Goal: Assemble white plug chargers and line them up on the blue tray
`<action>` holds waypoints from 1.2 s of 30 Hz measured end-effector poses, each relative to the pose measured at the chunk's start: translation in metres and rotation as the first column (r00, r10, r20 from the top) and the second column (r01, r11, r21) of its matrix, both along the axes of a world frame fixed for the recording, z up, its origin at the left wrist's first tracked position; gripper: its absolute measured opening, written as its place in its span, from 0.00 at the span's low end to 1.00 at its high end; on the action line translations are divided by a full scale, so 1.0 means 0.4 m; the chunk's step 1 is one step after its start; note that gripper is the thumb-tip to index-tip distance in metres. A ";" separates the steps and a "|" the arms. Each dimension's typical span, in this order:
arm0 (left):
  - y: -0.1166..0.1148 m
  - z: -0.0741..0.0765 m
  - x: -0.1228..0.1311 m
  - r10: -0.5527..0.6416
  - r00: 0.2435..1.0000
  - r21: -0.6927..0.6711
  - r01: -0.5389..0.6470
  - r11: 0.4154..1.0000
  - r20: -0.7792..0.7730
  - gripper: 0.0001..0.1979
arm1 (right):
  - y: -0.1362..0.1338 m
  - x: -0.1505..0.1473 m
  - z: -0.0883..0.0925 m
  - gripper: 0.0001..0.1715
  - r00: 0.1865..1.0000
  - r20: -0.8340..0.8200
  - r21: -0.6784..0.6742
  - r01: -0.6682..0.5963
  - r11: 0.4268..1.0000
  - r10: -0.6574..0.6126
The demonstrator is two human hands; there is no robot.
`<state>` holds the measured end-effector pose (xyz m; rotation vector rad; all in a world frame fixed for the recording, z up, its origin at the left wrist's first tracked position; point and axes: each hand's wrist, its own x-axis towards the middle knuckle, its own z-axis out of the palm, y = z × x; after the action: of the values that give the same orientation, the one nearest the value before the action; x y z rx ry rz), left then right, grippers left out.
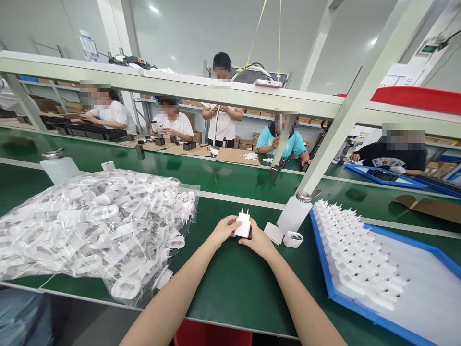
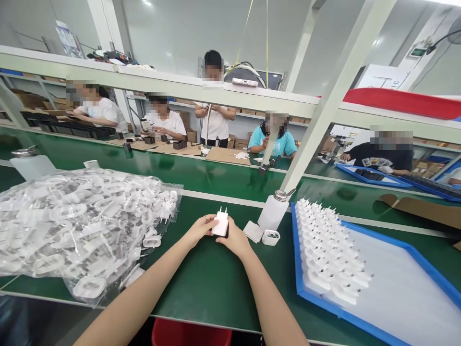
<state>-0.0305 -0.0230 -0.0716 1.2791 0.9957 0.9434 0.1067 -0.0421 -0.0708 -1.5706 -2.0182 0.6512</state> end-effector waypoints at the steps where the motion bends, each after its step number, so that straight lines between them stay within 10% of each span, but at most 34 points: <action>1: -0.001 0.000 0.003 0.005 1.000 0.008 -0.004 1.000 -0.019 0.16 | -0.003 -0.003 0.004 0.42 0.999 0.032 0.024 0.020 1.000 -0.021; 8: -0.040 0.013 0.021 0.268 0.932 0.441 -0.139 0.887 -0.245 0.15 | -0.030 -0.021 0.021 0.27 0.997 0.062 0.163 0.035 0.986 -0.045; 15: -0.041 0.028 -0.008 0.058 0.859 0.572 0.286 0.769 -0.509 0.14 | -0.043 -0.024 0.021 0.24 0.992 0.126 0.234 -0.019 0.972 -0.011; 21: -0.054 0.023 0.019 0.241 0.832 0.576 0.111 0.810 -0.499 0.10 | -0.041 -0.026 0.016 0.19 0.986 0.165 0.209 -0.014 0.978 -0.021; 30: -0.068 0.030 0.029 0.422 0.808 0.742 0.029 0.669 -0.411 0.09 | -0.048 -0.029 0.025 0.18 0.990 0.138 0.305 -0.023 0.952 -0.020; 36: -0.082 0.047 0.011 0.388 0.856 0.766 0.014 0.643 -0.341 0.11 | -0.089 -0.003 0.097 0.27 0.962 -0.212 -0.060 -0.190 0.980 0.173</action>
<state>-0.0262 -0.0557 -0.0528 2.2362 1.1879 1.3193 0.1056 -0.0776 -0.0320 -1.3095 -2.0152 0.9356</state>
